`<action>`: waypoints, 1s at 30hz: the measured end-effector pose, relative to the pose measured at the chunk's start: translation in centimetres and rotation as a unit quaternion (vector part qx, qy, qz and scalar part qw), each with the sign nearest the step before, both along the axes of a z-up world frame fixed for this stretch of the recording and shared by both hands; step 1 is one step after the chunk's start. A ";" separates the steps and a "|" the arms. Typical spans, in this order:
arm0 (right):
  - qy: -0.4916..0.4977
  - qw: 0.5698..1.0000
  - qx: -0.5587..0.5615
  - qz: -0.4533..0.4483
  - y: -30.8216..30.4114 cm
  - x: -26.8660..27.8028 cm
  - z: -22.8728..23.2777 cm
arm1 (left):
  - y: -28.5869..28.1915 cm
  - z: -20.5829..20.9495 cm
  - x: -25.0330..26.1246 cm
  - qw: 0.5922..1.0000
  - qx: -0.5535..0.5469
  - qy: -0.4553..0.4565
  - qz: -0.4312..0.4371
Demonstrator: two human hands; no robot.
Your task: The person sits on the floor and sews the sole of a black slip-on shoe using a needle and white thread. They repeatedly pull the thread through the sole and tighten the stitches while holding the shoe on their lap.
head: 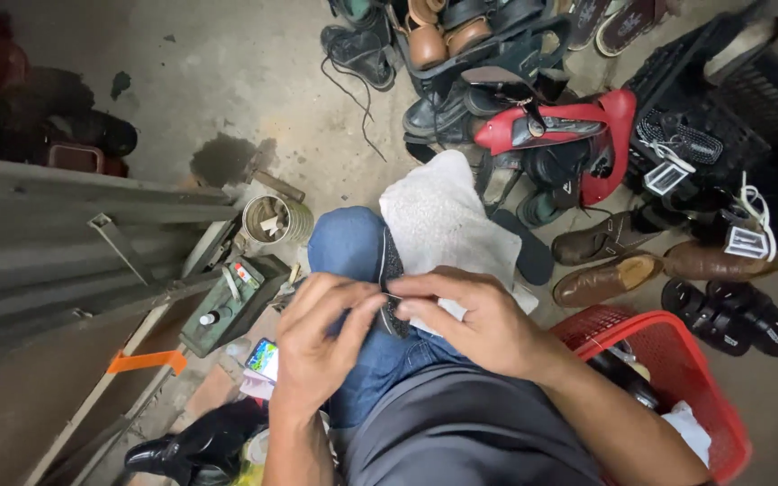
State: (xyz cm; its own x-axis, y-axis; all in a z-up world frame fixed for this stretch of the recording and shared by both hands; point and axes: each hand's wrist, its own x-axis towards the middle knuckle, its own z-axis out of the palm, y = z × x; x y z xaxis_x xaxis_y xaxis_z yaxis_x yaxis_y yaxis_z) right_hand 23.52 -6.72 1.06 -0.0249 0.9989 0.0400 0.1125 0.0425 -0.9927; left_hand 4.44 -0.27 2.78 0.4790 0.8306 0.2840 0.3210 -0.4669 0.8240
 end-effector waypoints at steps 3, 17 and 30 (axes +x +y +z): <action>-0.041 0.999 0.000 -0.016 -0.3 0.6 -0.8 | -0.1 -0.6 -1.5 0.998 -0.022 -0.003 0.058; 0.101 0.993 0.058 -0.020 -0.1 2.3 -2.5 | 1.3 -2.7 0.7 0.999 0.002 -0.001 0.048; -0.219 0.961 -0.159 0.058 0.9 -0.1 -8.8 | 0.2 -12.2 -1.6 0.962 0.072 0.262 0.022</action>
